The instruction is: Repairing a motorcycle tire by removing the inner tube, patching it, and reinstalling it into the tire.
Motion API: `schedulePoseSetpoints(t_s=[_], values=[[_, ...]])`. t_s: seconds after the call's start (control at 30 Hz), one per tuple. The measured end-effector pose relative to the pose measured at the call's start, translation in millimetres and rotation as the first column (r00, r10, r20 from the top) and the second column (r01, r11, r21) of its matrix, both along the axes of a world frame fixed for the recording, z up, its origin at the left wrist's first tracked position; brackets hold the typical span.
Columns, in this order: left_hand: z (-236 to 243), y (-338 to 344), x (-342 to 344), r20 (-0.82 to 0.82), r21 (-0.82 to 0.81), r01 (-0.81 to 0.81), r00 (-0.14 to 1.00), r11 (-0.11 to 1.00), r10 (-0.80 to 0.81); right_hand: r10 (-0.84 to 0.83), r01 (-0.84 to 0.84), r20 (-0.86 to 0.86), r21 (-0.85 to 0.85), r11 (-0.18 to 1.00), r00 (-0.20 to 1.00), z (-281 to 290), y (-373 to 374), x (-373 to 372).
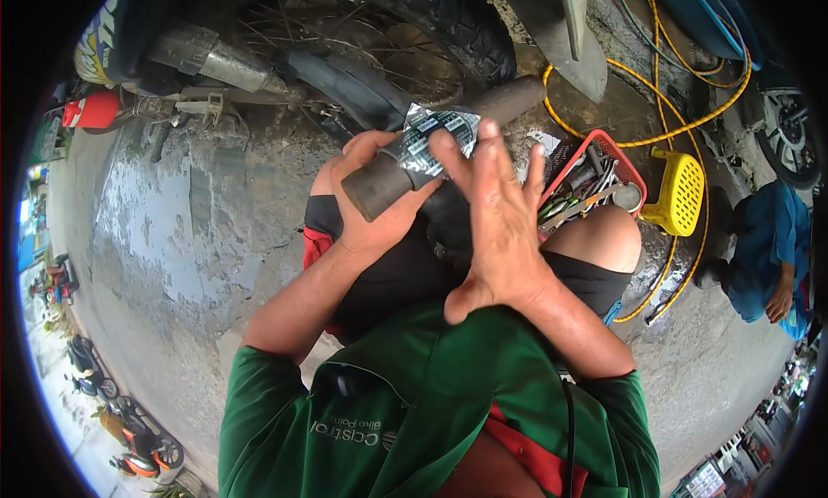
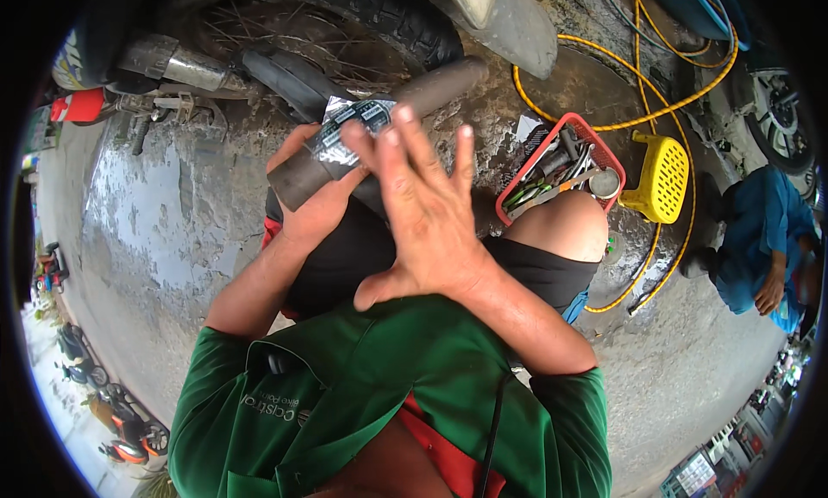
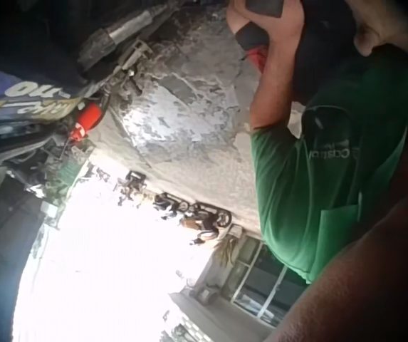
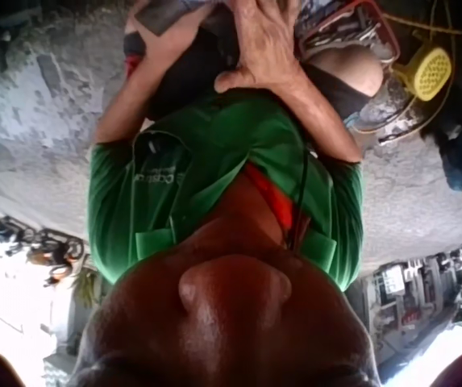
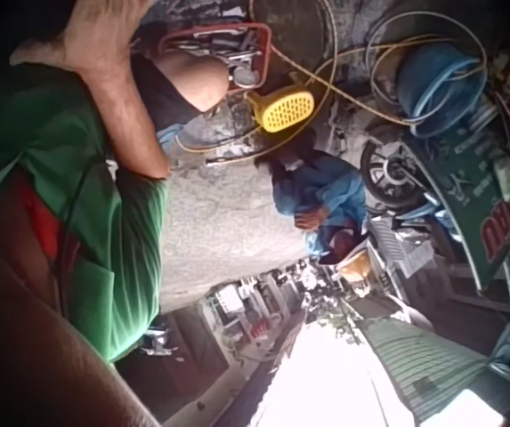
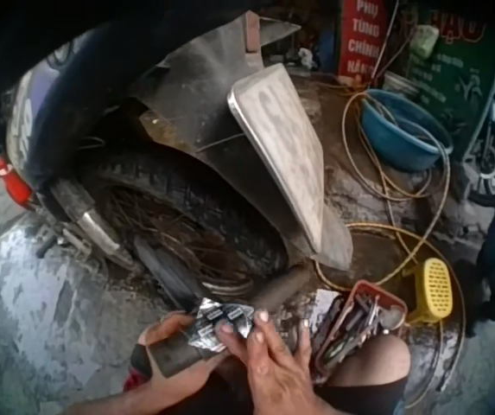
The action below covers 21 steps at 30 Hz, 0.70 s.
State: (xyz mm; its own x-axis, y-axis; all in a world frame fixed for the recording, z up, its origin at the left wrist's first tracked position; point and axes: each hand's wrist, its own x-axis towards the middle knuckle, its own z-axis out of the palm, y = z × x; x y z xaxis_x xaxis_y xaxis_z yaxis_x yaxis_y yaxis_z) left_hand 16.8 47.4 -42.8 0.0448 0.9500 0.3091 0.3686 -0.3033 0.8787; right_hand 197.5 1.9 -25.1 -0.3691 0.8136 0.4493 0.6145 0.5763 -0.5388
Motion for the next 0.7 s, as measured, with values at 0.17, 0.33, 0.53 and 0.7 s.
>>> schedulePoseSetpoints(t_s=[0.17, 0.33, 0.53, 0.7], values=[[0, -2, 3, 0.094, -0.04, -0.025, 0.995, 0.999, 0.029, -0.021, 0.015, -0.054, -0.102, 0.995, 0.998, -10, -14, -8], [-5, 3, 0, 0.076, 0.055, 0.06, 0.995, 0.997, -0.064, 0.152, -0.151, 0.0, -0.118, 0.981, 0.988, -6, -24, 0], [-9, 3, 4, 0.075, -0.019, 0.041, 0.996, 0.999, -0.04, 0.042, -0.042, -0.011, -0.013, 0.999, 0.999, -11, 0, 10], [-13, 2, 7, 0.181, -0.099, 0.02, 0.983, 0.995, -0.002, 0.066, -0.069, 0.077, 0.032, 0.997, 0.995, -25, 10, 6]])
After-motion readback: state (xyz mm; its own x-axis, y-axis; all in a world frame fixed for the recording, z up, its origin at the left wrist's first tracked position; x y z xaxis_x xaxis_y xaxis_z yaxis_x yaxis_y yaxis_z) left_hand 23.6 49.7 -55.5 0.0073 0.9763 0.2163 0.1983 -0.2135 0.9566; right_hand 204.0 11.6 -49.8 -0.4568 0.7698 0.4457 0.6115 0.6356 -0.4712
